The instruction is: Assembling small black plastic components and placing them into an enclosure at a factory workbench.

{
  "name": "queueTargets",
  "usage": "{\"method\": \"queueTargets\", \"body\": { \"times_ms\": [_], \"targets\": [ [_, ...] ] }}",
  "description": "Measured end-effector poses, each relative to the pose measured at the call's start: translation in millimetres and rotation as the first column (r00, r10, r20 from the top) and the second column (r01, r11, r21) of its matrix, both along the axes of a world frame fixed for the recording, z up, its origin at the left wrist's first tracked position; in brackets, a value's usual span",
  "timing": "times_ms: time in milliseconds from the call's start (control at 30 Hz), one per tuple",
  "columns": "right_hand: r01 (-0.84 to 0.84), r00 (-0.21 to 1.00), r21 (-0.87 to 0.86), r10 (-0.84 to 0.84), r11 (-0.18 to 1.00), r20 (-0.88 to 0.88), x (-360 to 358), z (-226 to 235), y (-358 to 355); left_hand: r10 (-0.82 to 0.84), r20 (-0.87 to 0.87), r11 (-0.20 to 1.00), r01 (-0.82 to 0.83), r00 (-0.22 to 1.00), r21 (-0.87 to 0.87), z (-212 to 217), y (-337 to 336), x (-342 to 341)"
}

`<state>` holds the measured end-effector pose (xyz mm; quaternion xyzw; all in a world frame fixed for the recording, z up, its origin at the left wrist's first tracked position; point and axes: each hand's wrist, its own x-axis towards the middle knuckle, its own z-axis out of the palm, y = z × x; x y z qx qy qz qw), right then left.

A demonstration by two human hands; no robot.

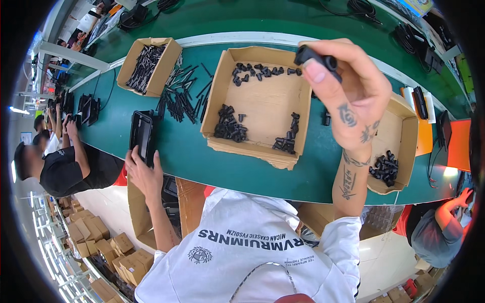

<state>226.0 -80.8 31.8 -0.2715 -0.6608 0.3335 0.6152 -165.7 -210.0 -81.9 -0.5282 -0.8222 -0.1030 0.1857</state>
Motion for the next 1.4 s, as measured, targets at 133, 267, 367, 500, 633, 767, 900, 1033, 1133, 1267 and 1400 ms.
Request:
{"method": "queueTargets", "body": {
  "times_ms": [133,267,367,500,633,767,900,1033,1133,1267,1400],
  "targets": [
    [0.021,0.989,0.053,-0.029,0.998,0.146,-9.9,-6.9,11.3,-0.374,0.273,0.911,0.296,0.886,0.287,40.6,17.3,36.9],
    [0.028,0.943,0.226,-0.100,0.974,0.316,-16.9,-12.5,10.5,-0.577,0.813,0.773,0.376,0.079,0.511,75.8,51.5,116.6],
    [0.029,0.913,0.264,-0.133,0.964,0.385,-17.6,-12.2,6.6,-0.627,0.746,0.626,0.424,-0.224,0.654,92.4,79.7,155.9],
    [0.020,0.905,0.351,-0.167,0.936,0.392,-16.4,-11.4,5.0,-0.583,0.718,0.594,0.403,-0.380,0.696,96.3,102.3,195.4],
    [0.074,0.921,0.271,-0.170,0.960,0.350,-10.2,-5.8,1.0,-0.675,0.624,0.493,0.388,-0.395,0.779,97.2,116.2,207.3],
    [0.155,0.948,0.182,-0.198,0.971,0.249,-6.1,-7.5,2.2,-0.667,0.636,0.468,0.446,-0.388,0.763,106.0,127.5,209.2],
    [0.117,0.980,0.032,-0.120,0.993,0.156,-8.5,-5.2,4.3,-0.723,0.600,0.471,0.392,-0.342,0.791,114.7,137.2,200.6],
    [0.182,0.931,0.018,-0.179,0.983,0.318,-9.4,-27.9,23.4,-0.827,0.507,0.431,0.303,-0.245,0.850,126.4,144.2,188.0],
    [0.192,0.727,0.124,-0.226,0.974,0.648,-13.9,-62.3,35.5,-0.858,0.465,0.407,0.261,-0.220,0.875,125.1,154.6,184.3],
    [0.165,0.557,0.078,-0.158,0.983,0.815,-25.9,-92.3,42.8,-0.851,0.462,0.395,0.274,-0.248,0.877,128.0,158.7,185.4],
    [0.173,0.422,0.166,-0.226,0.971,0.878,-49.5,-109.0,54.5,-0.831,0.522,0.447,0.325,-0.194,0.833,130.2,157.9,186.5]
  ]
}}
